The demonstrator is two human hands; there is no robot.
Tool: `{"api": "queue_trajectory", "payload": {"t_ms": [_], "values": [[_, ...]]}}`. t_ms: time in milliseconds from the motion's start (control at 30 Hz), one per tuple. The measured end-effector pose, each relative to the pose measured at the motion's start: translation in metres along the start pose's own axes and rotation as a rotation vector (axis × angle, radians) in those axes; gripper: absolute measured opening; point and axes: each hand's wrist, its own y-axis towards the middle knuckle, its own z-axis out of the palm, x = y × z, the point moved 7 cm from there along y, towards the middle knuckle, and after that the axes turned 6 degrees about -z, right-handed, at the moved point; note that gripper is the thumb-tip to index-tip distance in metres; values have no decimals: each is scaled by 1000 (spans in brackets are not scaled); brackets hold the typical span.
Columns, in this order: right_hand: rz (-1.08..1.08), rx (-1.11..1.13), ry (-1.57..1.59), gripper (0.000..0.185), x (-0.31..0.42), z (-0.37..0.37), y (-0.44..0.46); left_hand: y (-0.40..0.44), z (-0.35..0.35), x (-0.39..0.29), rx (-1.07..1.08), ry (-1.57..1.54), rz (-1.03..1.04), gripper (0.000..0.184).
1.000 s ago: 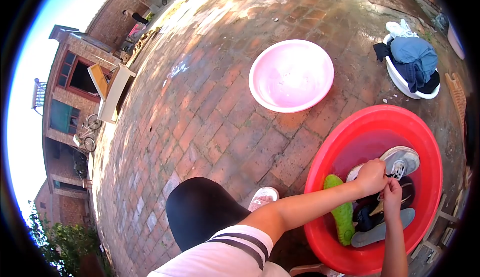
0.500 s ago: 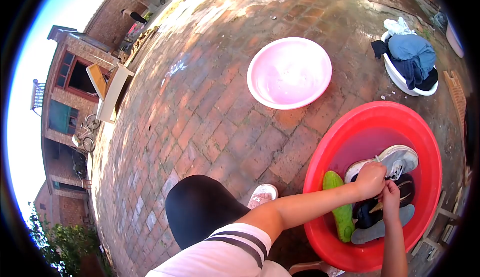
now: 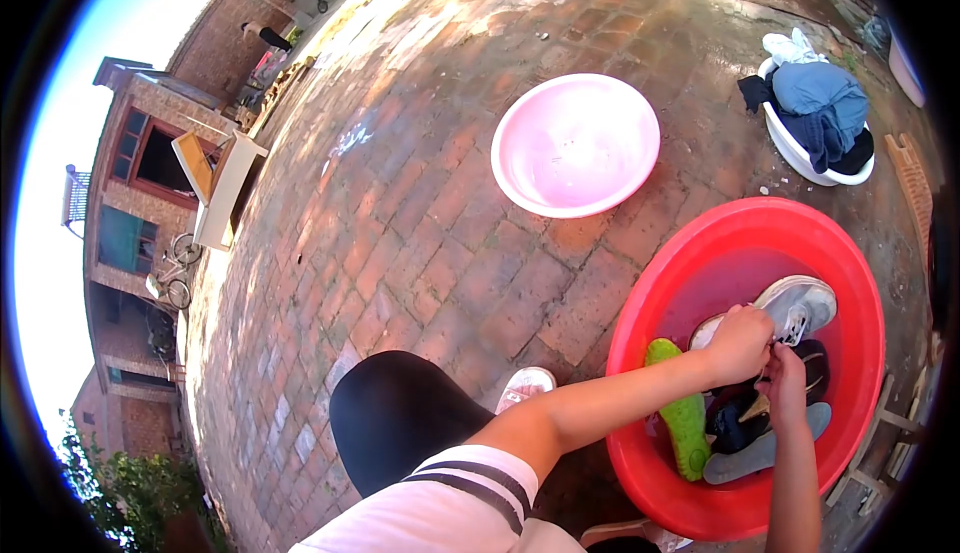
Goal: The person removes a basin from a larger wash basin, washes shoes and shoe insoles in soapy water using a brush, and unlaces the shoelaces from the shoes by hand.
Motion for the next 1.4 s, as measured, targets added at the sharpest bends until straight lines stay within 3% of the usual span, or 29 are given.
{"api": "queue_trajectory", "payload": {"t_ms": [33, 133, 233, 400, 500, 600, 700, 833, 1033, 1333, 1400], "values": [[74, -15, 104, 16, 0, 4, -5, -6, 0, -3, -64, -29, 53, 15], [14, 42, 61, 14, -12, -7, 2, -10, 5, 16, -99, -139, -208, 15], [-3, 40, 9, 14, -14, -10, 2, -12, 2, 28, -43, -222, -303, 14], [24, 48, -127, 19, -10, -7, -5, -5, -2, 13, 33, -213, -175, 12], [-2, 97, 5, 21, -7, -4, -7, -5, 17, 25, 197, -412, -297, 12], [-50, 131, 87, 26, -12, -9, -1, -5, 19, 37, 194, -580, -402, 14], [-81, 130, 34, 20, -10, -10, 1, -3, 14, 37, 249, -467, -404, 14], [-128, 94, -88, 12, -7, -9, 0, 2, 6, 31, 263, -275, -296, 14], [-161, 69, -30, 6, -4, -7, 2, 3, 8, 33, 229, -343, -274, 13], [-140, 98, -85, 8, -3, -7, 2, 15, -4, 5, 343, -207, 49, 14], [-135, 98, -85, 8, -2, -7, 1, 20, -8, 1, 287, -113, 238, 14]]}}
